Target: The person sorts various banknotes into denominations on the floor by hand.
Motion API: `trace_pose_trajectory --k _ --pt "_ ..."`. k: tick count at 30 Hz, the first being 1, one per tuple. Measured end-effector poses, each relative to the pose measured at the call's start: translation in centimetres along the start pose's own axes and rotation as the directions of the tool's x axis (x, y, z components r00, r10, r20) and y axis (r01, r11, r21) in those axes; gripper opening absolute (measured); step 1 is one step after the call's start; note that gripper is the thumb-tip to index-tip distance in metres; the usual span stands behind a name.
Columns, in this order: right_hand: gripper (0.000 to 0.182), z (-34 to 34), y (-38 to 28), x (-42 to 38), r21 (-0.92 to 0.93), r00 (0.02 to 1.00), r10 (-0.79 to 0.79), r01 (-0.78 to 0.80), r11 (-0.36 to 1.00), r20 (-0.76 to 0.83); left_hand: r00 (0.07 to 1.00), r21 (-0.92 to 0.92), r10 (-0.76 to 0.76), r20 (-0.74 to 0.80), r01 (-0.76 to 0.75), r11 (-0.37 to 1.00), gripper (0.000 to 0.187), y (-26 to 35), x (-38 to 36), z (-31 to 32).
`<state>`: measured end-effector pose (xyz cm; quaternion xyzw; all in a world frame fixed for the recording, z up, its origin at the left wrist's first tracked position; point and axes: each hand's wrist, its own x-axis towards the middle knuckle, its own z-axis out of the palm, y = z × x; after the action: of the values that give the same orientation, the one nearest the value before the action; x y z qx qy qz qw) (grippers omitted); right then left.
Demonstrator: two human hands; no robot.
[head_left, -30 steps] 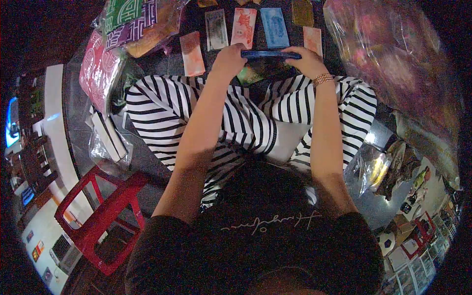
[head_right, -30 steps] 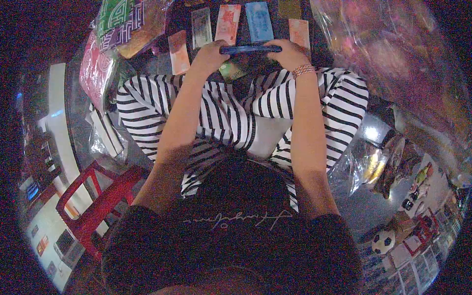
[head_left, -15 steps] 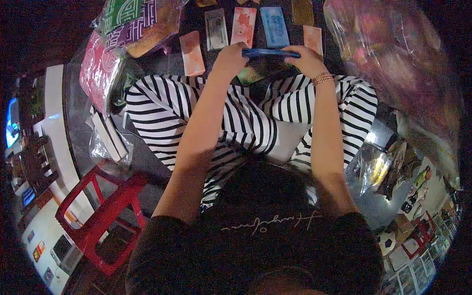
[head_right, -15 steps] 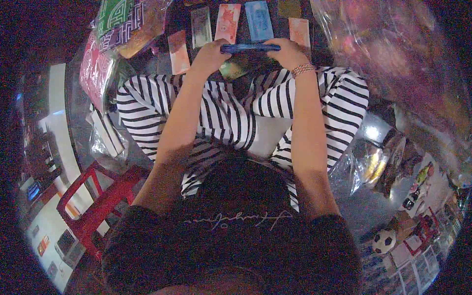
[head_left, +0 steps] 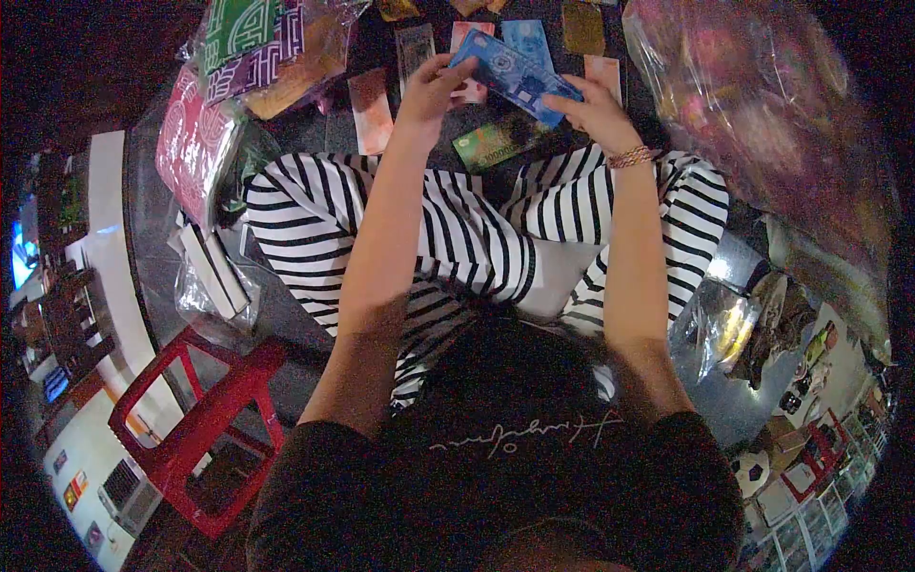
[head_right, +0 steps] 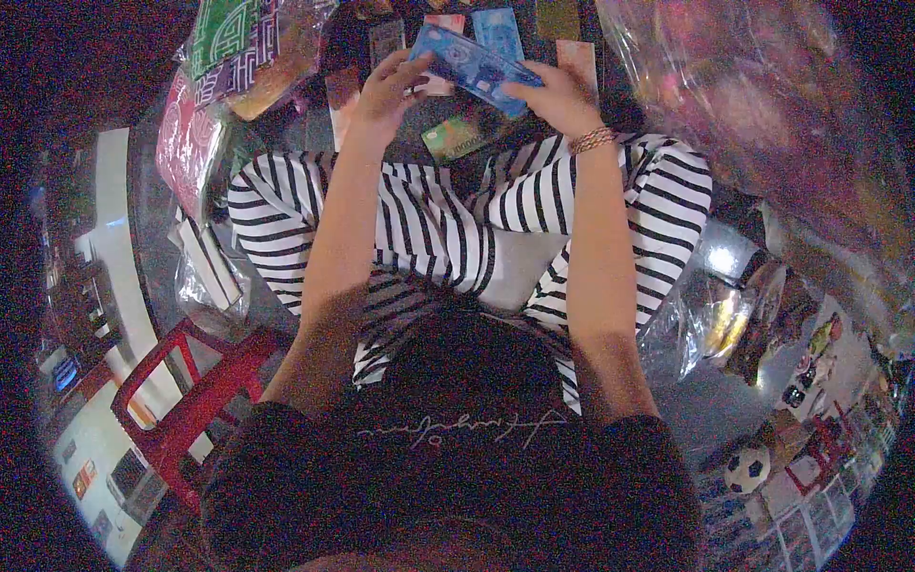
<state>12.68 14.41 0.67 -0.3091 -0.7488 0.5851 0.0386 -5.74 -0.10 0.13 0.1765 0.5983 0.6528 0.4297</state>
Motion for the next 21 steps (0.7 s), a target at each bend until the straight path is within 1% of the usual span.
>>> trace_pose_trajectory --k 1,2,3,5,6,8,10,12,14,15,16,17,18,19,20,21 --pt "0.055 0.3 -0.3 -0.1 -0.001 1.000 -0.001 0.001 1.000 -0.001 0.999 -0.114 -0.049 0.018 0.051 0.992 0.021 -0.1 -0.1 0.1" --pt "0.055 0.8 -0.6 -0.3 0.189 0.999 0.044 -0.046 0.981 0.015 0.994 -0.225 -0.097 0.041 0.104 0.969 0.021 -0.3 -0.2 0.2" --pt "0.054 1.2 -0.8 -0.4 0.371 0.995 0.086 -0.095 0.924 0.039 0.994 -0.224 -0.096 0.041 0.103 0.969 0.021 -0.4 -0.4 0.5" --pt "0.053 1.9 -0.7 -0.1 0.383 0.997 0.065 -0.076 0.921 0.043 0.989 -0.309 -0.090 0.121 0.123 0.943 0.020 -0.6 -0.7 1.0" --pt "0.051 2.2 -0.5 0.0 0.395 0.998 0.045 -0.059 0.917 0.046 0.989 -0.309 -0.089 0.121 0.122 0.943 0.020 -0.6 -0.8 1.1" --pt "0.051 2.3 -0.1 0.2 0.366 0.997 0.035 -0.056 0.929 0.062 0.995 -0.227 -0.073 0.070 0.087 0.970 0.020 -0.6 -0.9 1.3" --pt "0.050 2.4 -0.1 0.4 0.337 0.996 0.025 -0.051 0.940 0.081 0.997 -0.197 -0.059 0.040 0.066 0.978 0.019 -0.7 -0.8 1.2" --pt "0.050 2.4 -0.1 0.7 0.233 0.996 -0.036 0.017 0.972 0.078 0.999 -0.164 -0.044 0.008 0.045 0.985 0.019 -0.8 -0.6 1.2" --pt "0.047 2.5 -0.1 0.8 0.210 0.998 -0.038 0.025 0.977 0.059 0.998 -0.056 0.040 -0.049 -0.043 0.998 0.017 -0.9 -0.4 1.2" --pt "0.044 2.7 -0.1 0.8 0.187 0.999 -0.036 0.029 0.982 0.036 0.998 -0.053 0.041 -0.051 -0.044 0.998 0.017 -1.1 -0.2 0.9" --pt "0.044 2.7 -0.1 0.8 0.188 0.999 -0.038 0.030 0.982 0.036 0.986 0.064 0.149 -0.079 -0.144 0.987 0.019 -1.2 0.0 0.5" --pt "0.040 2.7 -0.1 0.9 0.201 0.997 -0.057 0.045 0.978 0.057 0.962 0.182 0.258 -0.093 -0.239 0.954 0.021 -1.3 0.4 0.1" --pt "0.037 2.5 -0.1 0.9 0.212 0.994 -0.078 0.060 0.975 0.076 0.961 0.181 0.261 -0.092 -0.242 0.953 0.021 -0.9 0.8 -0.6" --pt "0.037 2.4 0.3 1.1 0.208 0.994 -0.080 0.062 0.976 0.078 0.918 0.570 0.394 -0.044 -0.301 0.765 0.023 -0.3 1.3 -1.8" --pt "0.033 2.5 0.7 1.2 0.270 0.995 -0.094 0.081 0.959 0.035 0.872 0.853 0.487 0.050 -0.291 0.433 0.026 0.4 1.6 -3.3" --pt "0.029 2.5 1.0 1.4 0.332 0.994 -0.110 0.107 0.937 -0.009 0.870 0.855 0.491 0.042 -0.286 0.433 0.026 0.3 2.9 -5.6"
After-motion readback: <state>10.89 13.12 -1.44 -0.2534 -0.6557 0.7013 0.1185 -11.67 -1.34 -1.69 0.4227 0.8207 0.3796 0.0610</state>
